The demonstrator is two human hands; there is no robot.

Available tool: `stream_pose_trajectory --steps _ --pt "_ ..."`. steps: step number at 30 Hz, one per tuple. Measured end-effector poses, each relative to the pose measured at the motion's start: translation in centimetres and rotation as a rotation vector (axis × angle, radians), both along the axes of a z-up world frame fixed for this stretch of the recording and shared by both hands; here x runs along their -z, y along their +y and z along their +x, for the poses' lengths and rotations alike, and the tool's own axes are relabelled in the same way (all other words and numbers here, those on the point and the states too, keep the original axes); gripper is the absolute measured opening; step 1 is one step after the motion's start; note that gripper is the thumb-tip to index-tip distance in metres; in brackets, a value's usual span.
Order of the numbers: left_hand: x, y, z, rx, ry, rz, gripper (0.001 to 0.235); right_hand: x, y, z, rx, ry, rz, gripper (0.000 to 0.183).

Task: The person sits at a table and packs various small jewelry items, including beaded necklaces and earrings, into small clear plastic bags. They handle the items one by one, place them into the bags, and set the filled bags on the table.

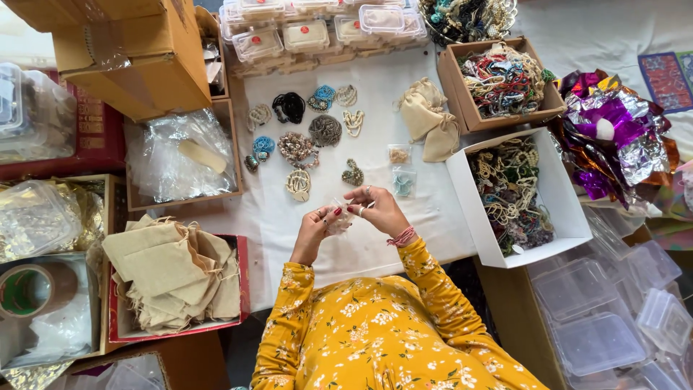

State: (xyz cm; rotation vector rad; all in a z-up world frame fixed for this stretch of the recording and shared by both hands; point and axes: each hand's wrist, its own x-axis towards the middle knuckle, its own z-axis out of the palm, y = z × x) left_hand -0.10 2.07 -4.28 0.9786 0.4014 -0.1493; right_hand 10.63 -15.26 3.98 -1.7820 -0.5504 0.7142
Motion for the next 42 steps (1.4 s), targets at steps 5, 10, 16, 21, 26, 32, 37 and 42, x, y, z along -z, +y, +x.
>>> stream_pose_trajectory --steps 5,10,16,21,26,32,37,42 --pt "1.0 -0.1 -0.1 -0.012 -0.026 -0.011 0.034 -0.7 0.3 -0.7 0.03 -0.169 -0.179 0.019" --pt "0.5 -0.2 -0.1 -0.014 -0.033 -0.009 0.035 -1.3 0.4 -1.2 -0.057 -0.39 -0.155 0.019" --pt "1.1 -0.5 -0.1 0.009 -0.02 -0.024 0.042 -0.5 0.0 -1.1 -0.119 -0.533 -0.226 0.019" --pt "-0.8 -0.6 0.0 0.0 -0.018 -0.062 0.045 0.3 0.1 -1.2 0.048 -0.346 -0.207 0.022" --pt "-0.3 -0.3 0.0 -0.025 -0.076 -0.223 0.043 4.0 -0.6 -0.8 0.137 -0.219 -0.044 0.014" --pt "-0.4 -0.4 -0.3 -0.025 -0.089 -0.176 0.038 0.5 -0.5 -0.9 0.13 -0.281 -0.084 0.021" --pt "-1.0 -0.4 -0.2 -0.067 -0.109 -0.236 0.038 1.3 -1.3 -0.2 -0.004 -0.329 -0.115 0.024" --pt "-0.8 -0.1 -0.3 -0.128 -0.118 -0.297 0.036 -0.5 -0.6 -0.4 0.009 -0.255 -0.052 0.025"
